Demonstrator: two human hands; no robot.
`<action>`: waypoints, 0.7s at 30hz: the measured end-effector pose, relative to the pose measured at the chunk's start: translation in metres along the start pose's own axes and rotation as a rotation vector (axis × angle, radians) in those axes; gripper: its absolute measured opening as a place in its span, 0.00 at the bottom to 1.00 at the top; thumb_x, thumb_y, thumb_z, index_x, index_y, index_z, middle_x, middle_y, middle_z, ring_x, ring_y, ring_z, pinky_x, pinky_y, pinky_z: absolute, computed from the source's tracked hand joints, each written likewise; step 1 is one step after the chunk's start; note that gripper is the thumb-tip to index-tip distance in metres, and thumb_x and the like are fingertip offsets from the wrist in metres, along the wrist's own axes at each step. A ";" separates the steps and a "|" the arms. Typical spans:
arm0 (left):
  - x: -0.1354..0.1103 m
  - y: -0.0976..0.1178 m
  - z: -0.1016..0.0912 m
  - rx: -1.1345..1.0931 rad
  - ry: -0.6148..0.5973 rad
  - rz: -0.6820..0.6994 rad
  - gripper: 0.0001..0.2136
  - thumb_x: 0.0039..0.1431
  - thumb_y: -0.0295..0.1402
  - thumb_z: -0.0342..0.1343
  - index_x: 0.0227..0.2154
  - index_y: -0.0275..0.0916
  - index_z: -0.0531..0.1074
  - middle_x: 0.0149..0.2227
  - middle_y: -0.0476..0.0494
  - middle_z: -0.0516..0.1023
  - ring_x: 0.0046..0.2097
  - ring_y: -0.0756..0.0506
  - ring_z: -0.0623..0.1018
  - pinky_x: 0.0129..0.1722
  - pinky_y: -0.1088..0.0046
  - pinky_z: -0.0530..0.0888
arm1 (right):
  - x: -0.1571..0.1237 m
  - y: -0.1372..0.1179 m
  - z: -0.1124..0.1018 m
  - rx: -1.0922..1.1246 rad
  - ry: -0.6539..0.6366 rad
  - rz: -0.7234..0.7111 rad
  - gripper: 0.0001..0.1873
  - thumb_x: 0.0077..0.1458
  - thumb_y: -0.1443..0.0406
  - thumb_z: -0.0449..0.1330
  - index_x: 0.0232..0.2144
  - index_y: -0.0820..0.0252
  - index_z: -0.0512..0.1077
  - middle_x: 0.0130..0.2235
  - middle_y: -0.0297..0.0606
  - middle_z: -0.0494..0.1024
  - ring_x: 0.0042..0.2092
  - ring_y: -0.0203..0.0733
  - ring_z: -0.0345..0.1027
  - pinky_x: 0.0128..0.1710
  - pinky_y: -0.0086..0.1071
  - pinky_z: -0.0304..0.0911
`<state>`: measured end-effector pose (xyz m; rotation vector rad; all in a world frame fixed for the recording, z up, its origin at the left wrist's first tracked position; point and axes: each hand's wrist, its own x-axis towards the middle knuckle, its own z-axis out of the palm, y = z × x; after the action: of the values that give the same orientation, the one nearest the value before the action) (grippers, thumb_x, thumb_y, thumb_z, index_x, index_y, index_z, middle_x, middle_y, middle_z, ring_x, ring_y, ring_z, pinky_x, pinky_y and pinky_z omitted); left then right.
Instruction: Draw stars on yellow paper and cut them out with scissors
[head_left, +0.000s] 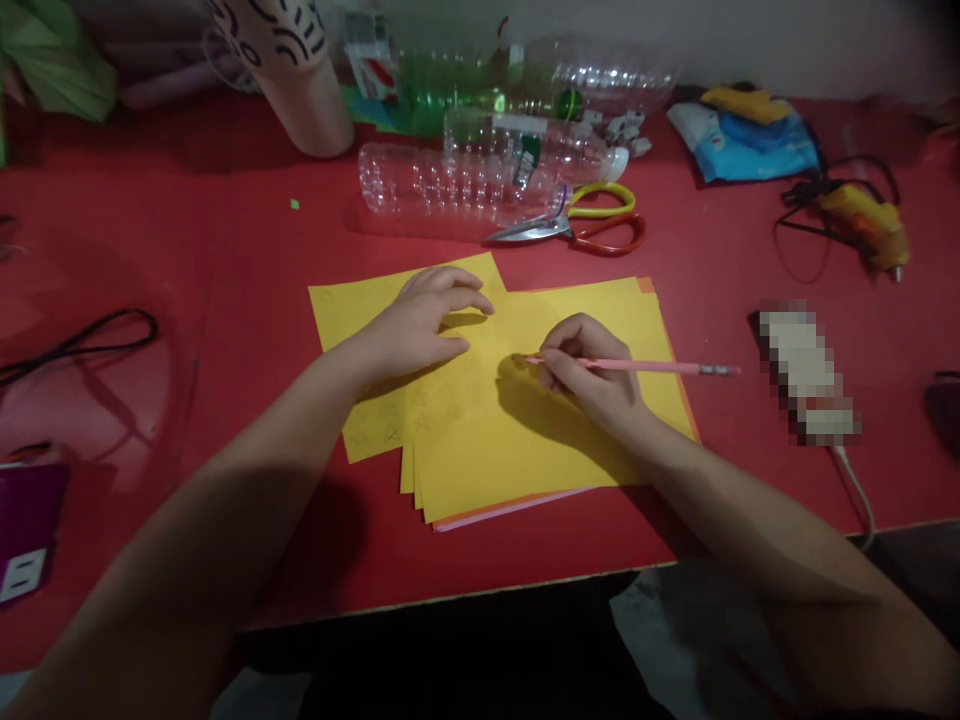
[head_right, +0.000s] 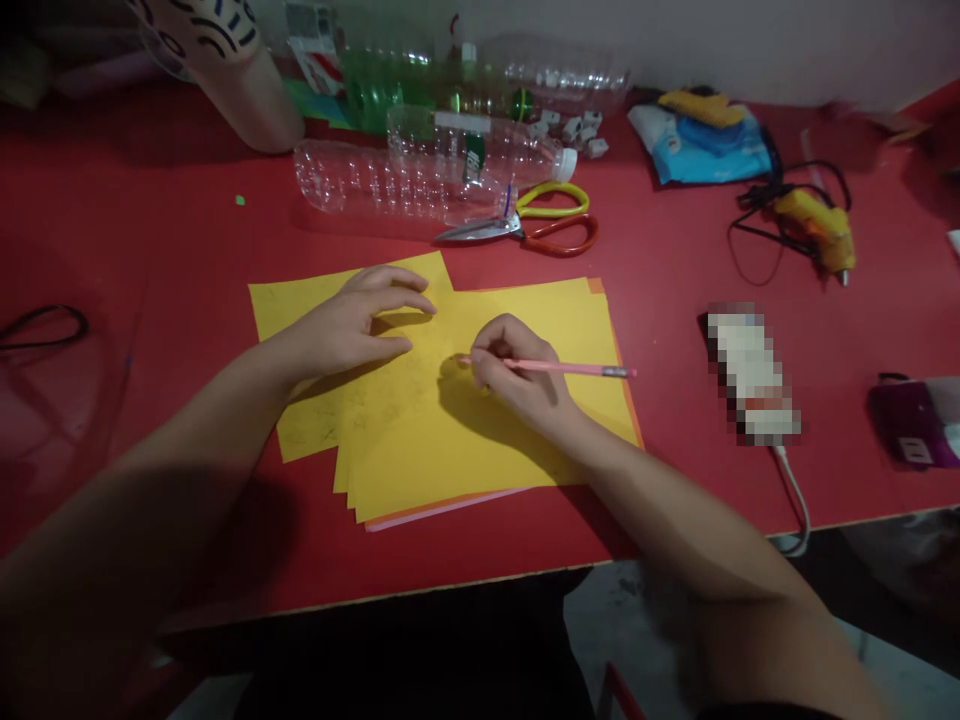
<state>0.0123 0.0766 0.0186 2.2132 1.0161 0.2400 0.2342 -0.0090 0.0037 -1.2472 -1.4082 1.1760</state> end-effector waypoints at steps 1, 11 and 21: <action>0.000 0.002 -0.001 0.005 0.008 0.011 0.18 0.55 0.31 0.54 0.50 0.45 0.74 0.63 0.42 0.65 0.66 0.36 0.62 0.68 0.49 0.57 | -0.001 0.000 0.000 -0.020 -0.012 -0.018 0.08 0.56 0.64 0.63 0.29 0.54 0.66 0.23 0.28 0.71 0.22 0.34 0.62 0.22 0.30 0.55; 0.002 0.002 0.002 0.011 -0.235 0.051 0.26 0.50 0.31 0.58 0.55 0.42 0.70 0.71 0.38 0.53 0.72 0.33 0.49 0.69 0.50 0.52 | -0.003 -0.003 -0.003 -0.186 -0.204 -0.047 0.04 0.53 0.67 0.59 0.27 0.56 0.66 0.24 0.29 0.70 0.24 0.33 0.57 0.24 0.29 0.51; 0.002 -0.003 0.004 -0.073 -0.211 0.085 0.24 0.49 0.31 0.56 0.53 0.45 0.70 0.70 0.42 0.55 0.72 0.34 0.49 0.69 0.51 0.52 | -0.003 -0.004 -0.001 -0.186 -0.253 0.008 0.05 0.54 0.66 0.60 0.26 0.57 0.68 0.24 0.29 0.70 0.24 0.32 0.56 0.23 0.30 0.50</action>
<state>0.0131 0.0771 0.0134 2.1648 0.7883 0.0773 0.2344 -0.0120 0.0075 -1.2638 -1.7336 1.2656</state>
